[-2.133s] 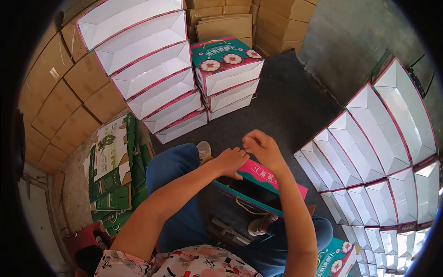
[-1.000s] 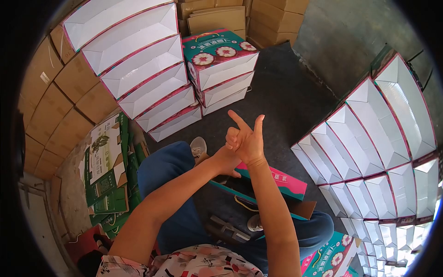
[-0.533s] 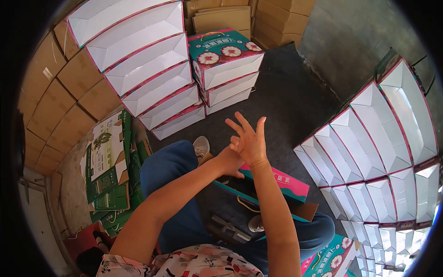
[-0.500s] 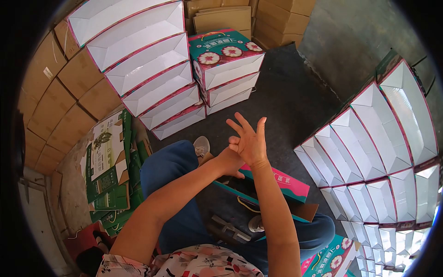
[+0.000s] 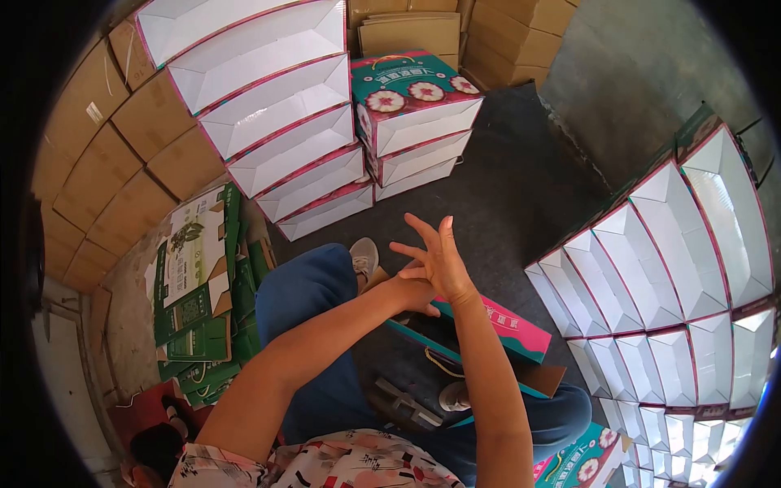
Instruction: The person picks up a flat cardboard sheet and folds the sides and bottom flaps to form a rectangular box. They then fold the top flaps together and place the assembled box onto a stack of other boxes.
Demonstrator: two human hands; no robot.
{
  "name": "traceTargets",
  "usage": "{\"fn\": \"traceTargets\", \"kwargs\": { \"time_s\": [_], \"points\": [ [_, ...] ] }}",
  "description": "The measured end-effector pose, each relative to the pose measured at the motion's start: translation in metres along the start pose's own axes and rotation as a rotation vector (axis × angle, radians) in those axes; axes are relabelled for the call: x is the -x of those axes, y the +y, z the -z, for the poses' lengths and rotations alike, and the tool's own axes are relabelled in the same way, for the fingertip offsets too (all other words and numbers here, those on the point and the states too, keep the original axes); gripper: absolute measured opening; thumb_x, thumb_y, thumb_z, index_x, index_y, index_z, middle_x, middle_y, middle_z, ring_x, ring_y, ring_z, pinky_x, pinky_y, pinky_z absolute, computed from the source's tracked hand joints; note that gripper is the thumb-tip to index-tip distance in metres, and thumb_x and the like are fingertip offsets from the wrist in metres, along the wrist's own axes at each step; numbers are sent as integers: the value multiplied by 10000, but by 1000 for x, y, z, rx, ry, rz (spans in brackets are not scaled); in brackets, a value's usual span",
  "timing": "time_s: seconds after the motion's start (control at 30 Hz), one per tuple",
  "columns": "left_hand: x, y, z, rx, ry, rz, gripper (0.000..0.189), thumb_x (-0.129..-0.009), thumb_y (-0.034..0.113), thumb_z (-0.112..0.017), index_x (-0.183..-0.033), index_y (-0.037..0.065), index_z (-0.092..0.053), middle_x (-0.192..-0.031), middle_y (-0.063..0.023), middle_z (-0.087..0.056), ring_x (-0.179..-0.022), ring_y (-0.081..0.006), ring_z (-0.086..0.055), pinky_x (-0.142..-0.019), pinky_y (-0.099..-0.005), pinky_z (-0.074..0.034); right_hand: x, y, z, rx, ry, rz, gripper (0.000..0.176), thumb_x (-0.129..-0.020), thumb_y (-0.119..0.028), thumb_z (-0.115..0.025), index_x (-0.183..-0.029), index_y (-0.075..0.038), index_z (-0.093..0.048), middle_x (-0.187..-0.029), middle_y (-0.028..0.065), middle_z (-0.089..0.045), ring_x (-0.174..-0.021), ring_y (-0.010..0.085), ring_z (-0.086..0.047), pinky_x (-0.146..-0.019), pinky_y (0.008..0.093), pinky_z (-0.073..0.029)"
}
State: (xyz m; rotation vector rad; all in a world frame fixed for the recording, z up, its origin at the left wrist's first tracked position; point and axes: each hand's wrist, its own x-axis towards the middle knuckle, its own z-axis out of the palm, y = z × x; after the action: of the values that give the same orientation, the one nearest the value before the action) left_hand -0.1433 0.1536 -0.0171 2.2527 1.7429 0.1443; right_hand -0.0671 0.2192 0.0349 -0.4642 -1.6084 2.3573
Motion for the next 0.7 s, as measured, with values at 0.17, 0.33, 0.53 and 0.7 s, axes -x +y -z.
{"fn": "traceTargets", "kwargs": {
  "time_s": [0.17, 0.33, 0.53, 0.7],
  "points": [
    [0, 1, -5, -9, 21, 47, 617, -711, 423, -742, -1147, 9, -602, -1201, -180, -577, -1199, -365, -456, -1048, -407, -334, 0, 3, -4, 116, 33, -11, 963, -856, -754, -173, -1439, 10, -241, -1504, 153, -218, -1255, 386, -426, -717, 281, -580],
    [-1, 2, -1, 21, -32, 82, 664, -707, 425, -749, -1210, 32, -567, -1233, -175, -557, -1243, -354, -417, -1071, -411, -305, 0, 5, -7, 194, 65, -34, 924, -880, -727, -165, -1435, 6, -259, -1502, 136, -240, -1243, 339, -454, -730, 245, -562],
    [-1, 0, -2, 22, -6, 63, 669, -705, 426, -751, -1214, 33, -563, -1235, -174, -554, -1244, -353, -416, -1072, -411, -303, 0, 4, -14, 308, 90, -31, 896, -894, -709, -146, -1440, -7, -260, -1497, 131, -264, -1243, 312, -463, -741, 229, -539],
    [-2, 0, -3, 29, -3, 60, 674, -703, 426, -752, -1217, 35, -561, -1237, -173, -553, -1245, -352, -415, -1072, -411, -302, 2, 1, -16, 299, 95, -40, 901, -891, -715, -150, -1442, -11, -260, -1493, 130, -278, -1248, 310, -461, -743, 232, -533]
  ]
}}
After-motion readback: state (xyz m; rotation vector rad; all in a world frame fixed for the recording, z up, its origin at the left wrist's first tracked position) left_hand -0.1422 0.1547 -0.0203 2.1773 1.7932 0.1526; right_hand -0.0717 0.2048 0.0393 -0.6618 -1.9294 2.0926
